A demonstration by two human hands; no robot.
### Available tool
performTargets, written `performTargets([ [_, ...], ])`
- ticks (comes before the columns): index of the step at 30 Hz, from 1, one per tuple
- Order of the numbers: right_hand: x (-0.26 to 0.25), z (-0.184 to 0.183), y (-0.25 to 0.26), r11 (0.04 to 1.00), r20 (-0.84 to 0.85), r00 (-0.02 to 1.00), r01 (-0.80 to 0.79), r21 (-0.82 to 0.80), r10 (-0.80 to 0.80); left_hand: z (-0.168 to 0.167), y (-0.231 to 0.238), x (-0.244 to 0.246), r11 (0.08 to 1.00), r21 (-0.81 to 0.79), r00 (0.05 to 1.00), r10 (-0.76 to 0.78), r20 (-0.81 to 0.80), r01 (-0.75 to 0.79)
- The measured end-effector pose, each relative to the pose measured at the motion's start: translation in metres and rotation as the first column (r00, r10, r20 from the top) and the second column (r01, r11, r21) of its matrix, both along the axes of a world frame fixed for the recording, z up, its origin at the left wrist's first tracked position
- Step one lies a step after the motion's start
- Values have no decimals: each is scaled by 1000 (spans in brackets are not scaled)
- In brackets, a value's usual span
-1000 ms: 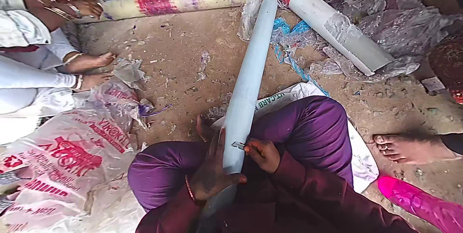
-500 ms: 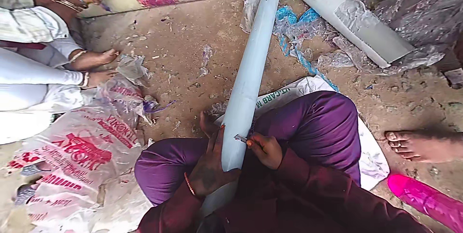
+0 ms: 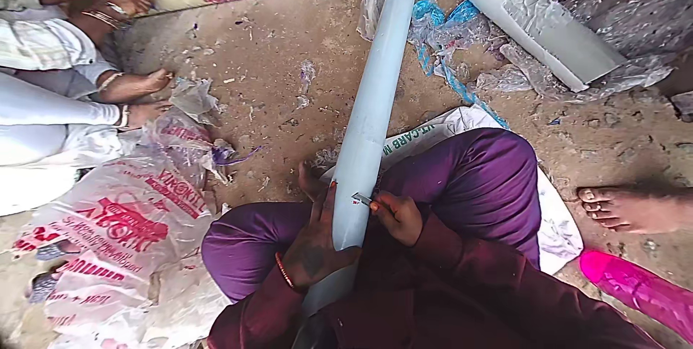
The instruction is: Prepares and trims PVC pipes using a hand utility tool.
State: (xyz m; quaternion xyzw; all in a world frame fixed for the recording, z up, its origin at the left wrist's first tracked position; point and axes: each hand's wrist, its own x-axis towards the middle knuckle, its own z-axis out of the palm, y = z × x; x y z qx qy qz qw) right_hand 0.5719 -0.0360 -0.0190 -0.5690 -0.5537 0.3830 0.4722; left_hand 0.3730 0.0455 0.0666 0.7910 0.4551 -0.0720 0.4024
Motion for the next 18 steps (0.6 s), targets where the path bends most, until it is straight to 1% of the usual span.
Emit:
performTargets([
  [3, 1, -1, 0, 1000, -45, 999, 4, -24, -5, 1, 0, 0, 1000, -1, 1000, -13, -7, 13],
  [5, -2, -3, -1, 1000, -50, 999, -8, 12, 9, 1, 0, -1, 1000, -6, 1000, -17, 6, 17],
  [7, -4, -4, -1, 998, -14, 1000, -13, 65, 14, 2, 1, 0, 1000, -3, 1000, -14, 13, 14],
  [11, -1, 1, 0, 1000, -32, 999, 24, -18, -24, 3, 1, 1, 1000, -26, 1000, -18, -20, 17],
  [14, -2, -2, 1, 1000, -29, 1000, 7, 23, -6, 4, 2, 2, 1000, -15, 999, -12, -31, 12],
  [18, -2, -2, 1, 1000, -62, 998, 10, 0, -10, 0, 2, -1, 999, 24, 999, -35, -35, 36],
])
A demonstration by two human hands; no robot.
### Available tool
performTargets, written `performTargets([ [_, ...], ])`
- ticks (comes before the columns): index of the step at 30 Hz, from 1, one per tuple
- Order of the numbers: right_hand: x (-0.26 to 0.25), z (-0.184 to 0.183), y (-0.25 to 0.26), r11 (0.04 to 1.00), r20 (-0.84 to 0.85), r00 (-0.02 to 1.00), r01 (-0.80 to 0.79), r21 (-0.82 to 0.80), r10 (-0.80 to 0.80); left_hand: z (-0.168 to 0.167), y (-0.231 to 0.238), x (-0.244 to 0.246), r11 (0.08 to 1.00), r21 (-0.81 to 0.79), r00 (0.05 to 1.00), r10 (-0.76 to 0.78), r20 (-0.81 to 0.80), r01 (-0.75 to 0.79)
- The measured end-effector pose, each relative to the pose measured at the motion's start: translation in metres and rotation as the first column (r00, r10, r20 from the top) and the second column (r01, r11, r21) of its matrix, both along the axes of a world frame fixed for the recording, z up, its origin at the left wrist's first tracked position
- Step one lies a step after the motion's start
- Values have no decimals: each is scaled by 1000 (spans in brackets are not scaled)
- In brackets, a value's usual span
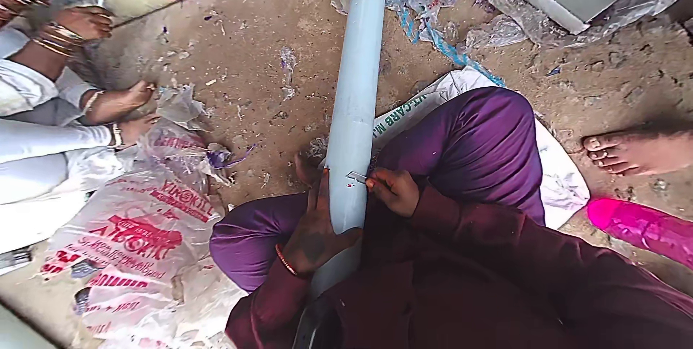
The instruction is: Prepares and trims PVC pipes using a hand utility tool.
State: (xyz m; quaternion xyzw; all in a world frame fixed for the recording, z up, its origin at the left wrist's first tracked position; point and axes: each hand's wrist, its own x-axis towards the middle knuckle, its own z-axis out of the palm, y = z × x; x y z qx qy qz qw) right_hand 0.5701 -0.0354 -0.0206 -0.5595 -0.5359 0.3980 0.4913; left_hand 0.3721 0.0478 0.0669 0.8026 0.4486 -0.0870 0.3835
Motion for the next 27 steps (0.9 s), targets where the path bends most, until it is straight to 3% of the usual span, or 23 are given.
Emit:
performTargets([
  [4, -2, -1, -1, 998, 36, 999, -36, 60, 34, 3, 0, 2, 1000, 0, 1000, 4, -22, -4],
  [8, 1, 4, 0, 1000, 20, 999, -31, -4, 31, 5, -1, 5, 1000, -19, 1000, 3, -31, -3],
  [12, -3, 2, -1, 997, 49, 998, -40, 68, 37, 7, -1, 6, 1000, -15, 999, 8, -43, -9],
  [27, -5, 0, 0, 999, 15, 1000, -13, 32, 12, 6, 1, 5, 1000, -17, 1000, -6, -26, 5],
])
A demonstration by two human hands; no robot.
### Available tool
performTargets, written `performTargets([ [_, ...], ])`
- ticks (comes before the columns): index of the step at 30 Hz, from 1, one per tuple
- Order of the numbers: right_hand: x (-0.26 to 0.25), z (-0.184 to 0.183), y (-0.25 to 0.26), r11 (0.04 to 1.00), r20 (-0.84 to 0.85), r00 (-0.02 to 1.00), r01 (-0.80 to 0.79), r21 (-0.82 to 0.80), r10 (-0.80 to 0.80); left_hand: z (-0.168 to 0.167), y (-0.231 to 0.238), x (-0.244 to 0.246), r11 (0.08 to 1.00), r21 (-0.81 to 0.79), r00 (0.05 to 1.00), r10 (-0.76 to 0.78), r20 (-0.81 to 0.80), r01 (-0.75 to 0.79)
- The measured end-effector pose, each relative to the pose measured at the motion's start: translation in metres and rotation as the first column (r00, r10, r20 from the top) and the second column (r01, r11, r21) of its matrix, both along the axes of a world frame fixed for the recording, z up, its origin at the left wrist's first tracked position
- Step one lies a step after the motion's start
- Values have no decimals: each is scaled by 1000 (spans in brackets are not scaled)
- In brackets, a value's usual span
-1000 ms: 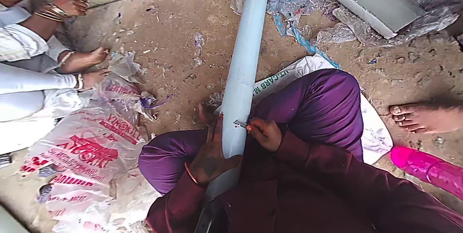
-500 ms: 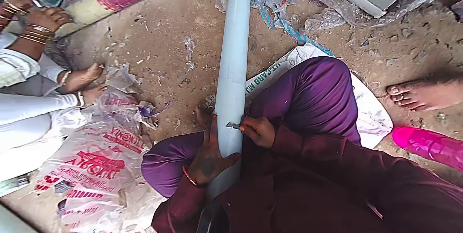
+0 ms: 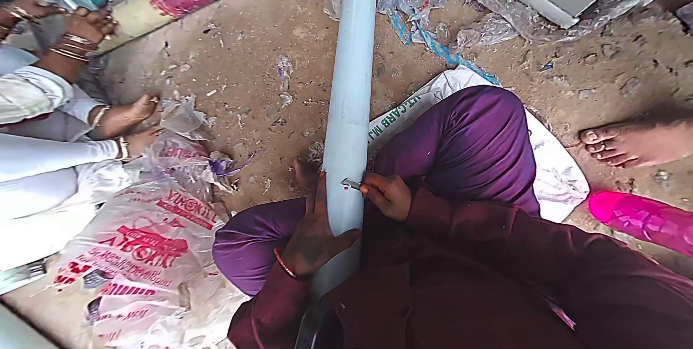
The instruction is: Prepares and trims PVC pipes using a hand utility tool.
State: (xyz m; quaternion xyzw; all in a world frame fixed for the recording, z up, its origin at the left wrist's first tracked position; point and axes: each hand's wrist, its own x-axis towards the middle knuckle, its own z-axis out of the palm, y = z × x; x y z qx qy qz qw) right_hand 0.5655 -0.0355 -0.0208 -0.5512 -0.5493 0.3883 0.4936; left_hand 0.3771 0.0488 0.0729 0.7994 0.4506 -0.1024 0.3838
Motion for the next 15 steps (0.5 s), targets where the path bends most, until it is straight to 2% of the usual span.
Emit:
performTargets([
  [4, 1, 1, 0, 1000, -26, 1000, -1, -20, 1, 0, -1, 0, 1000, -9, 1000, 5, 5, -5],
  [8, -2, -2, -1, 997, 4, 999, -43, 63, 43, 1, -1, 1, 1000, -8, 1000, 8, -21, -8],
  [12, 3, 3, 1, 999, 0, 1000, 8, -44, -8, 1, -1, 2, 1000, -16, 1000, 8, -8, -8],
  [15, -1, 2, -1, 1000, 43, 999, 12, 10, -13, -1, -2, -1, 1000, 11, 1000, 0, -12, 0],
])
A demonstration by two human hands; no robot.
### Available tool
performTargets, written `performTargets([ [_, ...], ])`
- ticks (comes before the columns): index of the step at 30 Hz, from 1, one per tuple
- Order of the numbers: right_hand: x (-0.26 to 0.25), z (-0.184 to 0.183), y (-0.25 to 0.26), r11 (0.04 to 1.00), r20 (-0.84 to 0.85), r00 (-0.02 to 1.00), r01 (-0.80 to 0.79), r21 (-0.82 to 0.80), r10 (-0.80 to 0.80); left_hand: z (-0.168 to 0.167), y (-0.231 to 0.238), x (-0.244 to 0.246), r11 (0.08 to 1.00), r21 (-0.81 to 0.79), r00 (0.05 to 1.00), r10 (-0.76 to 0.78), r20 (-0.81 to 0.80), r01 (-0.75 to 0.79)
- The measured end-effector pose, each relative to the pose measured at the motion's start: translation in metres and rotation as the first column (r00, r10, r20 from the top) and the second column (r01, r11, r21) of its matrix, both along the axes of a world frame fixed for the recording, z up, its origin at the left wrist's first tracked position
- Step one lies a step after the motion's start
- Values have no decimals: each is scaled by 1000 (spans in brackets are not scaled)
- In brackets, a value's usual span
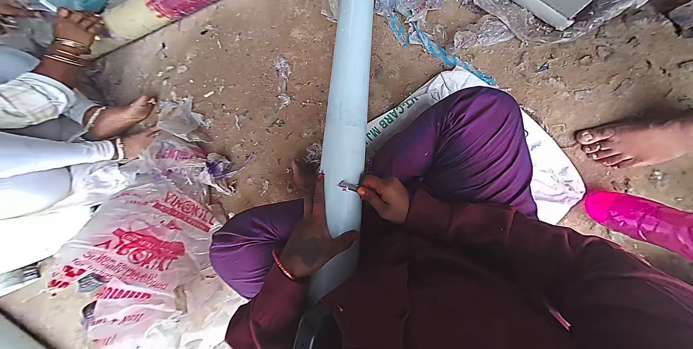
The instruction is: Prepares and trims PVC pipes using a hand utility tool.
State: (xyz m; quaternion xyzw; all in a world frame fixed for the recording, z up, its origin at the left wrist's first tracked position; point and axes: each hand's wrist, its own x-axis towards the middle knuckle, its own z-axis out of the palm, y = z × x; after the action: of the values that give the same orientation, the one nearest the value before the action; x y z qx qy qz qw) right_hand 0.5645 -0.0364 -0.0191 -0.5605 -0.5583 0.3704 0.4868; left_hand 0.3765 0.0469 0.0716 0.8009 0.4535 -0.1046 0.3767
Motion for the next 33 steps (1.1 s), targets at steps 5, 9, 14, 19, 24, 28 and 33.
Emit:
performTargets([
  [5, 1, 0, 1, 1000, -2, 1000, 15, 2, -15, 0, 0, 1, 1000, 5, 1000, -7, -8, 7],
  [9, 0, 2, 1, 999, 46, 999, -17, 39, 15, -1, 0, -1, 999, 36, 1000, -18, -2, 18],
  [14, -1, 3, 2, 1000, 7, 1000, 30, -7, -30, 0, -1, 0, 1000, 14, 1000, -15, -8, 15],
  [19, -2, 2, 0, 997, 41, 999, -33, 64, 31, -1, 0, 0, 999, 26, 1000, -22, -13, 23],
  [24, -3, 3, 3, 999, 40, 999, 32, 23, -33, 0, 1, 0, 1000, 11, 1000, -14, -27, 14],
  [28, 1, 7, 3, 1000, 17, 1000, 5, -17, -5, -3, 2, -1, 1000, 6, 1000, -7, -11, 7],
  [33, -2, 7, 2, 1000, 23, 1000, 16, -21, -16, -1, 1, -1, 1000, 6, 999, -11, -50, 11],
])
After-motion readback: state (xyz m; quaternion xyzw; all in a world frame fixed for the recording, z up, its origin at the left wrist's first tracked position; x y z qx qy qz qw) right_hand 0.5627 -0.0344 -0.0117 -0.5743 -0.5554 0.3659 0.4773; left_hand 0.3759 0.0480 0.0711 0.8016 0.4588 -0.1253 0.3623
